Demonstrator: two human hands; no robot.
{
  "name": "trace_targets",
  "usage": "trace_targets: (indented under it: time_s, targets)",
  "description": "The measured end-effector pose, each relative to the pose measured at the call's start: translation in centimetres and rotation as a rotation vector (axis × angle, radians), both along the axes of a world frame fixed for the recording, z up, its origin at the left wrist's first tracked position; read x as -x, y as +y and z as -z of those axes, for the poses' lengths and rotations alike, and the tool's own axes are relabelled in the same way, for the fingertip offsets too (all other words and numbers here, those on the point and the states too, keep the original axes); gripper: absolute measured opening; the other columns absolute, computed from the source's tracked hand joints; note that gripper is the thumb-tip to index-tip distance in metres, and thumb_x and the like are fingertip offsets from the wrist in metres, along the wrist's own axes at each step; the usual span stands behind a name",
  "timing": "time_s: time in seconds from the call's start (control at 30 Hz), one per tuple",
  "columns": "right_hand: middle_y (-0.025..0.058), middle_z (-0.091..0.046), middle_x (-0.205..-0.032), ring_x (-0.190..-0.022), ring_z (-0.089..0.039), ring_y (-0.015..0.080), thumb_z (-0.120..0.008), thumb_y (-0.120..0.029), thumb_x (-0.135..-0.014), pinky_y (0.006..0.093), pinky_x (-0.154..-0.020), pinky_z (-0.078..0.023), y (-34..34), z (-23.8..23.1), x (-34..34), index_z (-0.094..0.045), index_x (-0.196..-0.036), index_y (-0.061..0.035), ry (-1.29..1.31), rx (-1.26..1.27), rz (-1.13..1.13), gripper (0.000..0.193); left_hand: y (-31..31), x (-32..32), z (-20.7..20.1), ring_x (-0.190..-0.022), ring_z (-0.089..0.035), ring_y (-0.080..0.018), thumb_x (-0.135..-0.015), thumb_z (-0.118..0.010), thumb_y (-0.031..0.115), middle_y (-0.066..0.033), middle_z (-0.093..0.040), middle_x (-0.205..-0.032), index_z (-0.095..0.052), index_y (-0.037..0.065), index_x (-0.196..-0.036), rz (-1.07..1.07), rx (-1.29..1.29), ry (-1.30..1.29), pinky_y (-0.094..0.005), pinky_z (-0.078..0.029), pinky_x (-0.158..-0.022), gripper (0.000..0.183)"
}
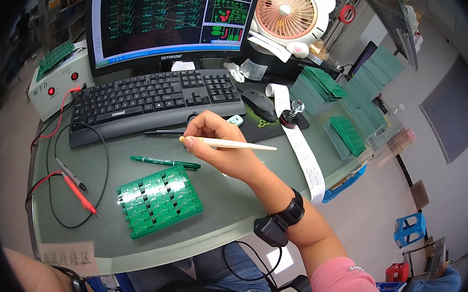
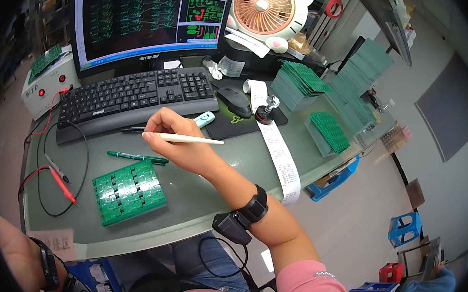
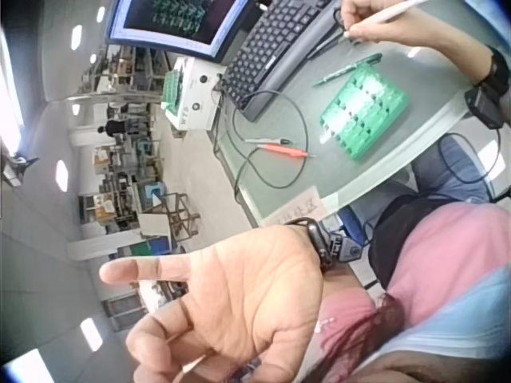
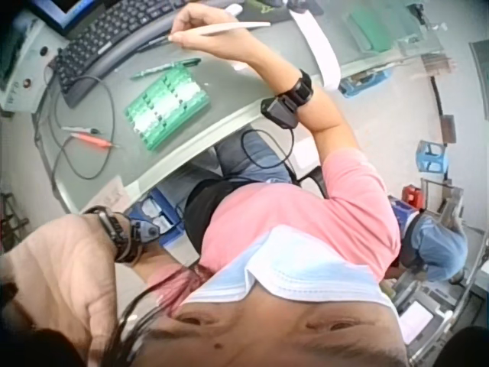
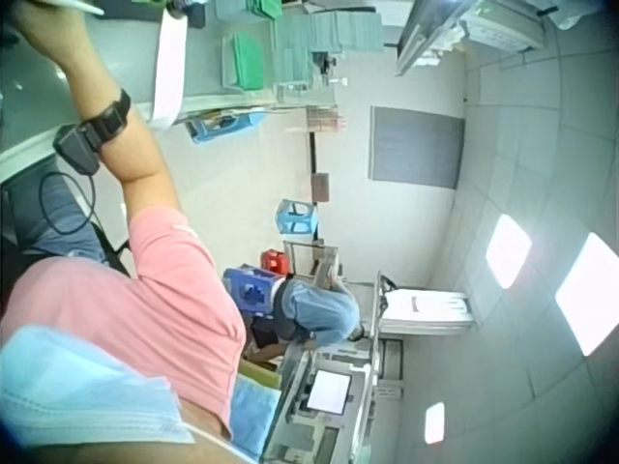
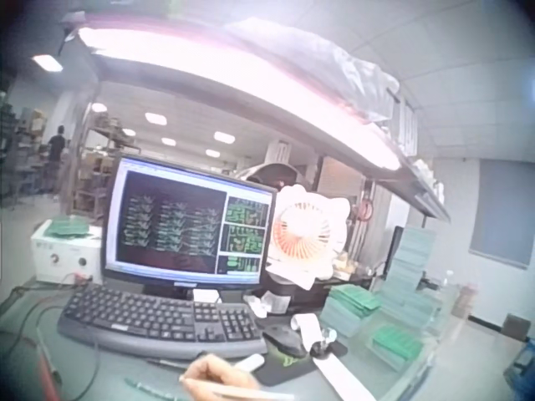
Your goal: Testing and marking green printed circuit boards using a multimeter and a pen.
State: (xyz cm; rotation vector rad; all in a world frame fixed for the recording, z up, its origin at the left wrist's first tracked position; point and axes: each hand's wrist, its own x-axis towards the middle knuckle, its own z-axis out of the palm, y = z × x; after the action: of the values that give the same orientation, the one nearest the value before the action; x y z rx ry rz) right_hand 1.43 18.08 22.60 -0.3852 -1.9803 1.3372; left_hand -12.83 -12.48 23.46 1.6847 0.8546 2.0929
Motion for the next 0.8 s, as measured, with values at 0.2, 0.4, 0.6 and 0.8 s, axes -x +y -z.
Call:
trace_targets:
  time_s: [0.2, 0.4, 0.6, 0.8]
  targets:
    - [-0.001, -0.058, -0.074, -0.066, -0.051, 0.0027, -0.066, -0.015, -0.088, 0.0205, -0.056, -0.041, 0.4, 0.3, 0.0, -0.056, -0.089, -0.0029, 0.002, -0.044, 0.036, 0.016, -0.7, -0.2, 0.3, -0.1, -0.052, -0.0235, -0.097, -0.051, 0.035, -0.003, -0.054, -0.106, -0.058, 0.013, -0.106, -0.007, 0.008, -0.027, -0.0463, -0.041, -0.096, 0.025]
    - [-0.0007, -0.058, -0.074, -0.066, -0.051, 0.0027, -0.066, -0.016, -0.088, 0.0205, -0.057, -0.042, 0.3, 0.1, -0.6, -0.056, -0.09, -0.0029, -0.019, -0.023, 0.037, 0.017, -1.9, 0.3, 0.0, -0.1, -0.052, -0.0236, -0.097, -0.051, 0.035, -0.003, -0.054, -0.106, -0.058, 0.013, -0.106, -0.031, 0.037, -0.016, -0.0466, -0.04, -0.096, 0.025]
    - [-0.0005, -0.059, -0.084, -0.073, -0.052, 0.0019, -0.065, -0.013, -0.09, 0.0183, -0.06, -0.042, 0.4, -0.1, -0.6, -0.056, -0.094, -0.0029, -0.072, -0.004, 0.006, 0.015, -2.3, 0.0, 0.2, -0.1, -0.052, -0.0238, -0.097, -0.052, 0.035, -0.003, -0.054, -0.106, -0.058, 0.013, -0.106, -0.039, 0.054, -0.034, -0.0469, -0.04, -0.096, 0.025]
    - [0.0007, -0.06, -0.074, -0.066, -0.054, 0.0045, -0.065, -0.017, -0.088, 0.0214, -0.057, -0.043, 0.1, 0.0, -0.1, -0.057, -0.09, -0.0028, -0.063, -0.066, 0.042, 0.017, -3.1, -0.1, 0.5, -0.1, -0.052, -0.0239, -0.097, -0.052, 0.035, -0.003, -0.054, -0.106, -0.057, 0.013, -0.106, -0.065, 0.06, -0.056, -0.0472, -0.04, -0.096, 0.025]
